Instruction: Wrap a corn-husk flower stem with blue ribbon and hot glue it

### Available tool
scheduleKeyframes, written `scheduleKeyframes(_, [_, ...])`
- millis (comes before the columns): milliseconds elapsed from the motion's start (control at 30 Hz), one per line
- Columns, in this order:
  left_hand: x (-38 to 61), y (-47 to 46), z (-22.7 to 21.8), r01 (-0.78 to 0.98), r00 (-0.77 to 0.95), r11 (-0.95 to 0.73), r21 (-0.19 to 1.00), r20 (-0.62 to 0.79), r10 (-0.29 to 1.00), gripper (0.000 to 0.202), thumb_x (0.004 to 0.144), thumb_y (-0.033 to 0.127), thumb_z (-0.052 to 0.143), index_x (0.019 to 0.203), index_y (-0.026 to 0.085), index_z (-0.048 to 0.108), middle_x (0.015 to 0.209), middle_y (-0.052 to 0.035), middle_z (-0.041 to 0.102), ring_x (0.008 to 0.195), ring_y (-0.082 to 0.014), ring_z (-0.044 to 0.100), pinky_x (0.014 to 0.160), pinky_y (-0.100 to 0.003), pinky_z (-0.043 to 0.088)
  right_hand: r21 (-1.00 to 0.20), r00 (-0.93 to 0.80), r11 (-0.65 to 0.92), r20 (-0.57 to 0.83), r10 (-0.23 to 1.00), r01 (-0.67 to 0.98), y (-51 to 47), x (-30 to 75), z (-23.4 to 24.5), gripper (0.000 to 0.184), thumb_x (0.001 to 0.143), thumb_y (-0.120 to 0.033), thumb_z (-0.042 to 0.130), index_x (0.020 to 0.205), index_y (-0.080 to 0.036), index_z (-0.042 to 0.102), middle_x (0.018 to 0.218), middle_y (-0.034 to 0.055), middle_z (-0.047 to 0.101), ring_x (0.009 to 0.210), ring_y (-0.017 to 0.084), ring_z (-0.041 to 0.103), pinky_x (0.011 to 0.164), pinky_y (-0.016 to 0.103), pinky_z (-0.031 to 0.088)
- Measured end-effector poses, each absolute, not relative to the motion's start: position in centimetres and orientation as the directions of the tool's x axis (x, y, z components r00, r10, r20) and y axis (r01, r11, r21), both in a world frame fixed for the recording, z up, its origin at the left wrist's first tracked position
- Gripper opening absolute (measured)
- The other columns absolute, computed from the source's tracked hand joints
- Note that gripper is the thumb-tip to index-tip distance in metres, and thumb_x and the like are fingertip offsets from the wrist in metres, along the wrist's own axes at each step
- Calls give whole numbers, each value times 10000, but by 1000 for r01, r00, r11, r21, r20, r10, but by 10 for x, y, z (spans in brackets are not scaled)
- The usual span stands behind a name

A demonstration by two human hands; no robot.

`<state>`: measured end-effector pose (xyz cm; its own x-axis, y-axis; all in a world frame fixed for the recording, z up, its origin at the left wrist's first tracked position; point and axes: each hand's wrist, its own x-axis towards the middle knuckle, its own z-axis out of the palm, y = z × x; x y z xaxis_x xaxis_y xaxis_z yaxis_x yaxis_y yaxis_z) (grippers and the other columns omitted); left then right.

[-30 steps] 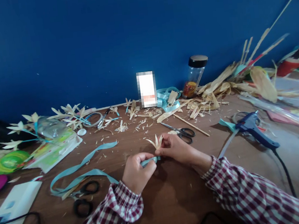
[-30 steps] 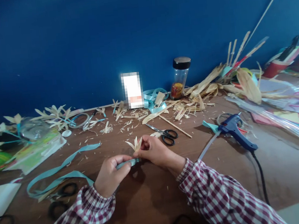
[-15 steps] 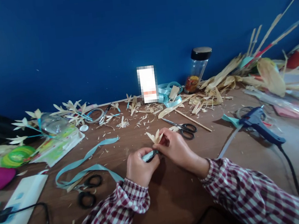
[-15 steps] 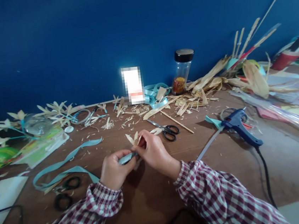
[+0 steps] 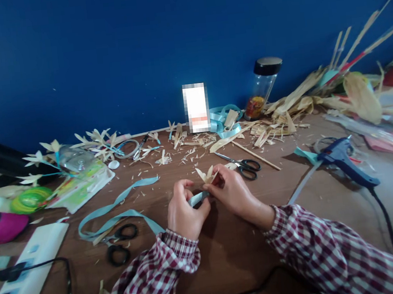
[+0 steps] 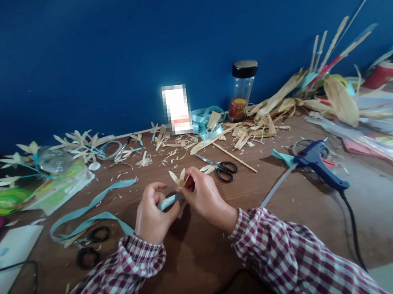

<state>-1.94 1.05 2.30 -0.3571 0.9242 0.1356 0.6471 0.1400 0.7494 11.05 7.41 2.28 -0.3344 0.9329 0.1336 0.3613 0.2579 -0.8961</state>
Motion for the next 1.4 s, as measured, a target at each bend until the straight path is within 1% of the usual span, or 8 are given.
scheduleKeyframes(100, [-20,10,24,633,-327,126,764,116,938,447,645,251,664,1057,196,502,582,92,497,517,-126,529,549,-248,411,-883,-324,259,131,937,391,75,112,22,150,708,-191,681,743,-185,535,603,-48,548,553,111,509,515,206,359])
scheduleKeyframes(233, [-24,11,27,485,-289,131,865,17,957,583,652,200,676,1197,192,467,838,-18,694,795,-184,662,773,-322,497,-883,-336,260,126,933,391,75,111,21,137,720,-183,665,749,-186,531,610,-46,555,561,112,519,521,205,364])
scheduleKeyframes(333, [-27,13,30,406,-286,165,899,-47,957,605,663,186,675,1231,175,469,840,-45,729,868,-208,679,852,-360,494,-879,-351,269,126,928,394,74,111,22,133,726,-175,656,757,-186,527,618,-42,566,566,113,526,527,205,367])
scheduleKeyframes(633, [-25,14,29,283,-361,194,939,-83,929,567,637,187,665,1184,154,524,716,-17,732,553,-147,651,580,-247,516,-890,-360,265,125,924,371,73,111,22,143,735,-199,658,775,-192,521,626,-47,558,577,115,526,534,211,375])
scheduleKeyframes(933, [-31,19,29,207,-367,232,950,-145,919,546,636,183,652,1171,136,549,714,-34,739,607,-160,665,583,-240,518,-998,-494,-31,-54,868,55,82,114,16,235,753,-336,660,865,-189,514,673,-40,570,589,115,535,530,220,421])
scheduleKeyframes(1100, [-29,18,30,113,-350,224,968,-172,921,564,621,177,641,1173,127,538,728,-42,740,643,-167,675,564,-224,516,-997,-580,-75,-76,811,26,83,117,26,225,767,-369,645,814,-162,568,667,-29,562,594,107,510,542,216,402])
scheduleKeyframes(1233, [-29,19,29,80,-341,221,972,-182,922,551,610,175,653,1148,122,547,722,-45,737,666,-181,686,558,-225,515,-999,-671,-53,-47,740,11,86,122,30,219,779,-355,635,868,-155,625,731,-8,612,656,119,540,622,228,424])
scheduleKeyframes(1400, [-31,19,28,77,-281,256,964,-225,933,583,628,190,663,1186,116,513,723,-48,738,686,-190,691,574,-239,520,-998,-766,-54,-61,640,34,93,129,31,175,783,-322,621,793,-149,649,663,-18,593,605,111,516,590,222,418])
